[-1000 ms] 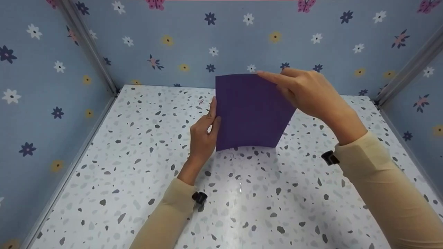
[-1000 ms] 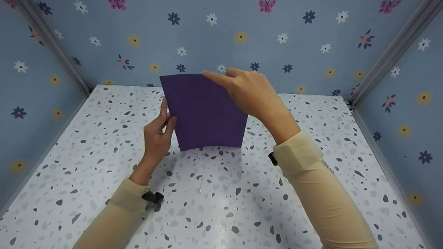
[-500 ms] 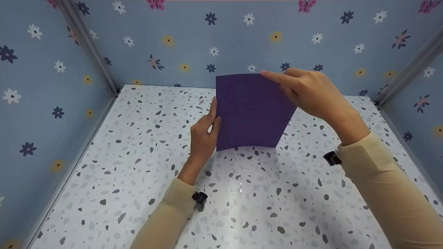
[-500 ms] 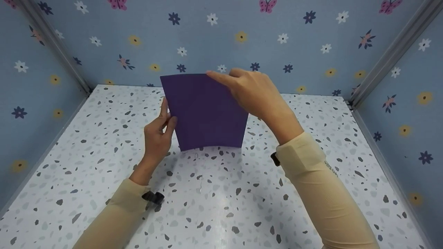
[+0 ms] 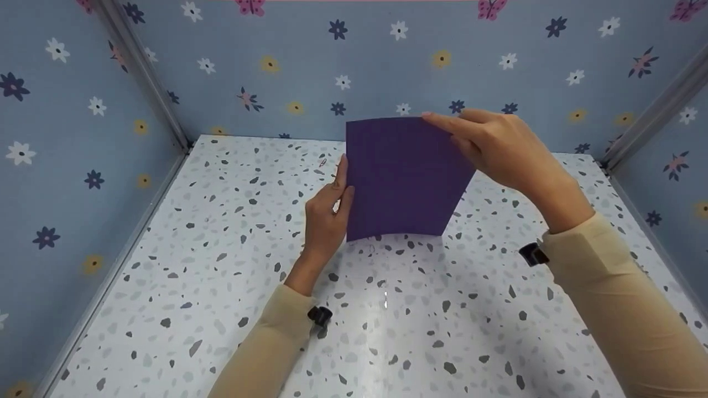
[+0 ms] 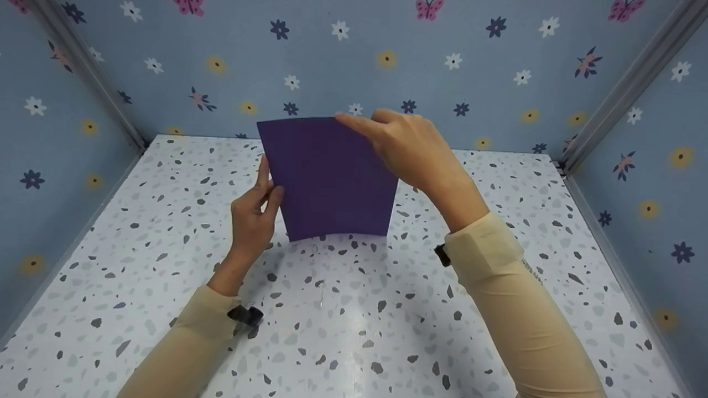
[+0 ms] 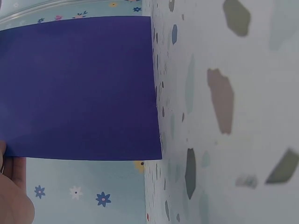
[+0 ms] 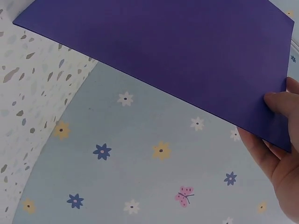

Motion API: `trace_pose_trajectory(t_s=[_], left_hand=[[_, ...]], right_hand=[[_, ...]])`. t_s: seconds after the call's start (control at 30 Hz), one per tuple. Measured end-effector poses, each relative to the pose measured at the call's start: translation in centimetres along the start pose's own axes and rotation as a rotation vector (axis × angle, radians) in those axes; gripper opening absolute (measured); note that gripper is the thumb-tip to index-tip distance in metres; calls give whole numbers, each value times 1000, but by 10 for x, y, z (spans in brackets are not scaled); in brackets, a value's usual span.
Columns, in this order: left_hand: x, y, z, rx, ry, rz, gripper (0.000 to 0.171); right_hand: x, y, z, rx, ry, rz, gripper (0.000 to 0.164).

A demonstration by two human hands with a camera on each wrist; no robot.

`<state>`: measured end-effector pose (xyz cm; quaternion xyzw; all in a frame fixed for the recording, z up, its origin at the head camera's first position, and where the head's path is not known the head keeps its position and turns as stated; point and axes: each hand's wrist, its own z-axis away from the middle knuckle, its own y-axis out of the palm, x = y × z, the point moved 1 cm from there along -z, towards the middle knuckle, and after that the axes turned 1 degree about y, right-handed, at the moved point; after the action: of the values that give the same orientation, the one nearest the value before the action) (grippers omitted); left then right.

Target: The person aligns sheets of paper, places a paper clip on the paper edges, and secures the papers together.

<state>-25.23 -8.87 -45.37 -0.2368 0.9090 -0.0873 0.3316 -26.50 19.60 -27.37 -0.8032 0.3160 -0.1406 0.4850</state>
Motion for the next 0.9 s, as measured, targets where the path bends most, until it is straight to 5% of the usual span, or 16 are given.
trace_pose_trajectory(t_s=[0.9], left_hand=[[0,0,0,-4,-5,16,51]], right_hand=[[-12,7,19,-97,73,-127,47]])
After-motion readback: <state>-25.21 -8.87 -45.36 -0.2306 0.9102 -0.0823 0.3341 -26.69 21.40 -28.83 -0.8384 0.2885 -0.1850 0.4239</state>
